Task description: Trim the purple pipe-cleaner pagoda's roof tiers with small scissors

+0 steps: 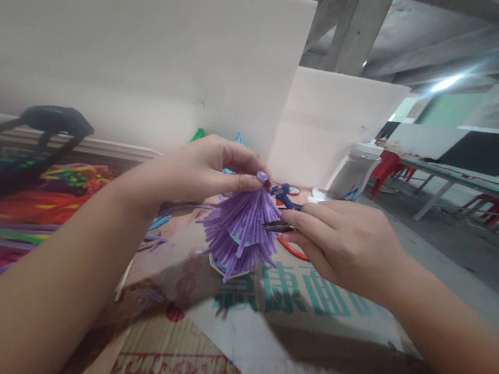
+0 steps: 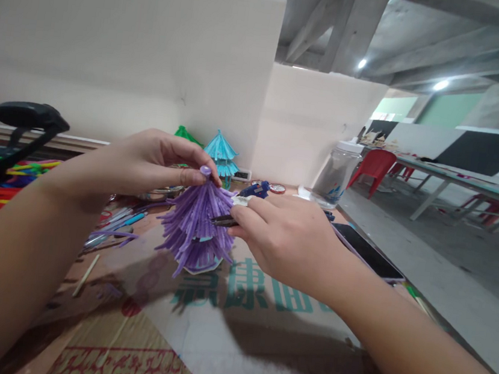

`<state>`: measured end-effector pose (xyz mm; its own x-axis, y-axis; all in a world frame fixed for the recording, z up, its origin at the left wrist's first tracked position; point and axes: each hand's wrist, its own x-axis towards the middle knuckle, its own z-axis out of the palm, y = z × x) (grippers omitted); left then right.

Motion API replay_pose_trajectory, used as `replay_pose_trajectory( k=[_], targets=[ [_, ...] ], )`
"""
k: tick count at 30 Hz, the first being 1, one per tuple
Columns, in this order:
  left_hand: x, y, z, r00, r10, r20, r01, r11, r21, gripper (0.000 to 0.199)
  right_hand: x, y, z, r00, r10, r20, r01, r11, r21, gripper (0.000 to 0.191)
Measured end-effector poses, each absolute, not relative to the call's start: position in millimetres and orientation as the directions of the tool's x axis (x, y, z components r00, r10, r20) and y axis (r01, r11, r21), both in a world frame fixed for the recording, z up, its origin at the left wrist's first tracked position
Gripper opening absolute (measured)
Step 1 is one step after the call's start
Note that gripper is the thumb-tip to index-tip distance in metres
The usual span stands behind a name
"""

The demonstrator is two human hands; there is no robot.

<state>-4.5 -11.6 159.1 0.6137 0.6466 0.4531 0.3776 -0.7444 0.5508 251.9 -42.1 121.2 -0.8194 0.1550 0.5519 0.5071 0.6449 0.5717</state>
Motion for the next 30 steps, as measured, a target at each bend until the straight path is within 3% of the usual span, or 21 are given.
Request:
replay_pose_trajectory(
  k=[30],
  targets=[
    [-3.8, -12.1, 159.4, 0.623, 0.644, 0.443, 0.369, -0.742, 0.560, 0.018, 251.6, -42.2, 122.2, -0.831, 0.161, 0.533, 0.501, 0.635, 0.588, 0.025]
  ],
)
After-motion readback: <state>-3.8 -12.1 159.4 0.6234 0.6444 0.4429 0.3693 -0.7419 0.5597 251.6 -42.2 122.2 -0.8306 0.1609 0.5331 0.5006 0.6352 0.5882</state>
